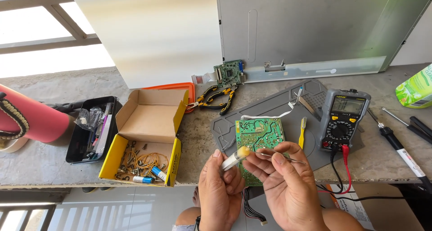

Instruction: The person applies flux to a green circuit board using a syringe and tweezers. They then use a soldering iron to work on the board's components, followed by applying more flux.

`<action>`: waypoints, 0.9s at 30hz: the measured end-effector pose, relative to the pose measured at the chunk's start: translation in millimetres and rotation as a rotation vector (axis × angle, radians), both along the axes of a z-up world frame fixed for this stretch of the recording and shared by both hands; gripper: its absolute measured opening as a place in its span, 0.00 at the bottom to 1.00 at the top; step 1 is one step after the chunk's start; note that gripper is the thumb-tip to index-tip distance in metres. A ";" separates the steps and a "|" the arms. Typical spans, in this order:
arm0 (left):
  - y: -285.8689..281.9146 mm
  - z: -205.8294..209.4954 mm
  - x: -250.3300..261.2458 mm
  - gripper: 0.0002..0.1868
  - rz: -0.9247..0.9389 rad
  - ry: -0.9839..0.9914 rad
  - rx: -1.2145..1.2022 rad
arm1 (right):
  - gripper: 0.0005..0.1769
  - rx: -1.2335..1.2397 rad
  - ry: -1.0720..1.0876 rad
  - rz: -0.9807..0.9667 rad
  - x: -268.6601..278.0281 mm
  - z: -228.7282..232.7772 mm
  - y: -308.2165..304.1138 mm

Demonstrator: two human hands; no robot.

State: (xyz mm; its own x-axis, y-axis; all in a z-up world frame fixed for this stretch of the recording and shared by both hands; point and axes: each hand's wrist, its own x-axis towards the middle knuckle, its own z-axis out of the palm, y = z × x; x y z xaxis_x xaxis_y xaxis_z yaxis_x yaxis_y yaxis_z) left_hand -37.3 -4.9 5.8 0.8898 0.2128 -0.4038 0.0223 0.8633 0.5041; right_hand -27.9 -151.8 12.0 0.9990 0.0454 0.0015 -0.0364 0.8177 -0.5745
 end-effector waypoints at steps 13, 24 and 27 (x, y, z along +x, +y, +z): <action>-2.0 1.2 -3.2 0.17 0.008 -0.007 0.029 | 0.08 -0.039 0.040 -0.043 -1.0 -1.5 -3.8; -3.7 -6.8 -0.8 0.17 -0.014 -0.041 0.035 | 0.09 -0.051 0.067 -0.064 -2.0 -3.0 -4.2; -3.4 -7.8 2.6 0.17 -0.004 0.006 0.017 | 0.09 -0.045 0.050 -0.067 0.0 -3.2 -4.2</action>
